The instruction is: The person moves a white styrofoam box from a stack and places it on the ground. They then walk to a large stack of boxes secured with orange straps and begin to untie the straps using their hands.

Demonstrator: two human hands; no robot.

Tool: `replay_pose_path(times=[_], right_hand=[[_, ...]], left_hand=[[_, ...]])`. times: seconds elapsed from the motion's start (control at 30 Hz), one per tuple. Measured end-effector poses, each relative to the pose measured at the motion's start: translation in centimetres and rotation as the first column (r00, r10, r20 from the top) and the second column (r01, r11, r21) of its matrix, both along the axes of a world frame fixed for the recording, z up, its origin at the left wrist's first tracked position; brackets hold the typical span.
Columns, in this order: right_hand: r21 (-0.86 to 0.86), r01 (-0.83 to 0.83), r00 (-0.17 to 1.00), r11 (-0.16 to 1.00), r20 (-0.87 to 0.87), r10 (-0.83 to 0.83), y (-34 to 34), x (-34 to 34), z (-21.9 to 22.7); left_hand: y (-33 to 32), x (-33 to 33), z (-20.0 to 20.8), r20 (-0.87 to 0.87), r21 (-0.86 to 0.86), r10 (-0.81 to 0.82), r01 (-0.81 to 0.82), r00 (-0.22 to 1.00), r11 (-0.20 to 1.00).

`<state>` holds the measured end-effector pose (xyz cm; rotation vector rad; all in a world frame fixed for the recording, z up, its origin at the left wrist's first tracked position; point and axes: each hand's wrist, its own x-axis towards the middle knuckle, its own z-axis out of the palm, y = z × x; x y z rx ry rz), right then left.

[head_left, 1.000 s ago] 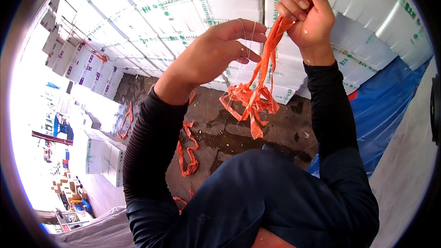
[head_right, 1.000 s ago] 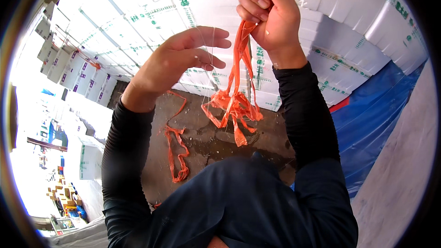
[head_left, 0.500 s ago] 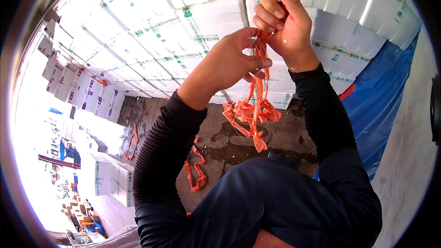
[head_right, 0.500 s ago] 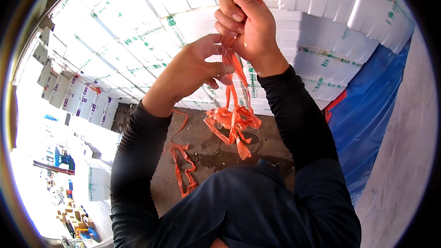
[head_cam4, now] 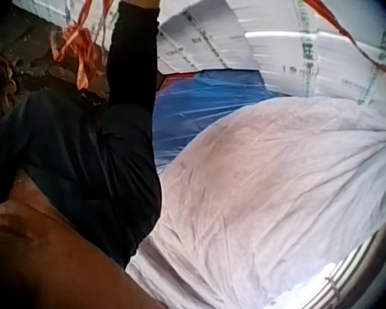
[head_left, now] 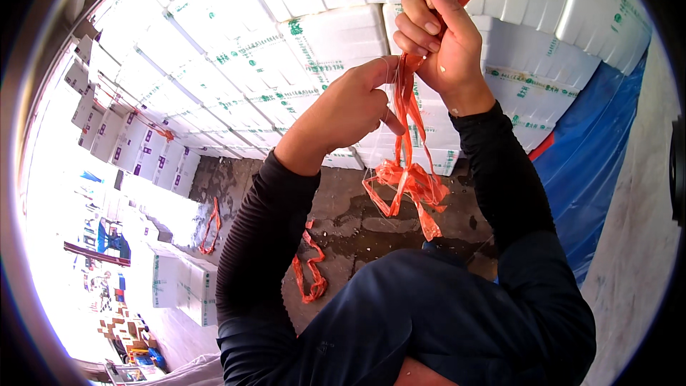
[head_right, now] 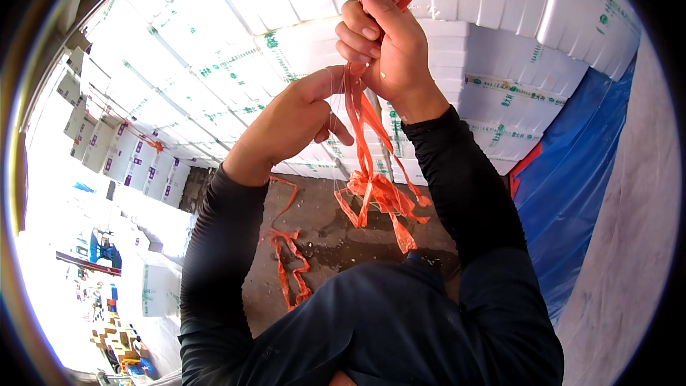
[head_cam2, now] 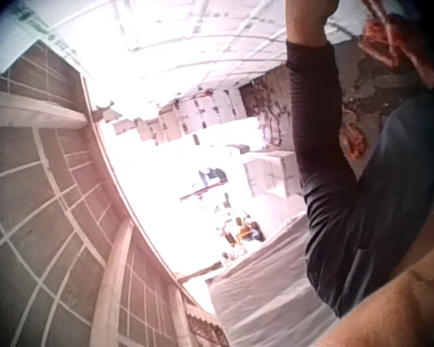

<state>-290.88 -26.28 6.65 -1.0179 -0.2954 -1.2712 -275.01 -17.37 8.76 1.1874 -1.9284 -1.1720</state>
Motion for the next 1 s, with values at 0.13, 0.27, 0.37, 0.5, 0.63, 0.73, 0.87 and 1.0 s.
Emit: replay_pose_path(times=[0.13, 0.27, 0.37, 0.5, 0.63, 0.73, 0.87, 1.0], right_hand=[[-0.006, 0.004, 1.0, 1.0, -0.007, -0.004, 0.3, -0.1, 0.2], [-0.028, 0.003, 1.0, 1.0, -0.001, -0.003, 0.2, 0.1, 0.1], [-0.017, 0.013, 1.0, 1.0, -0.006, -0.014, 0.1, 0.1, 0.2], [-0.002, 0.016, 1.0, 1.0, -0.007, -0.016, -0.2, 0.5, 0.0], [0.017, 0.019, 1.0, 1.0, -0.013, -0.019, -0.1, 1.3, 0.2], [0.034, 0.01, 1.0, 0.999, -0.025, -0.009, 0.1, 1.9, 0.2], [-0.054, -0.017, 0.999, 0.998, -0.036, 0.015, -0.6, 0.8, 0.0], [-0.096, 0.058, 0.997, 0.994, -0.04, -0.062, 2.5, 1.1, 0.5]], left_hand=[[-0.2, 0.4, -1.0, -0.068, -0.009, 0.054, -0.055, 0.996, 0.998], [-0.4, 0.7, -1.1, -0.071, 0.02, 0.104, -0.103, 0.992, 0.994], [-0.2, 0.6, -0.8, -0.051, 0.048, 0.124, -0.122, 0.991, 0.991], [-0.6, 0.7, -1.4, -0.032, -0.08, 0.106, -0.108, 0.994, 0.991], [-1.3, 0.1, -1.9, 0.13, -0.315, 0.182, -0.133, 0.975, 0.94], [-1.9, -0.3, -3.0, 0.106, -0.433, 0.26, -0.191, 0.96, 0.881], [-1.9, -1.1, -2.9, 0.081, -0.407, 0.319, -0.26, 0.944, 0.876], [-2.1, 0.4, -3.5, -0.043, -0.33, 0.364, -0.357, 0.931, 0.874]])
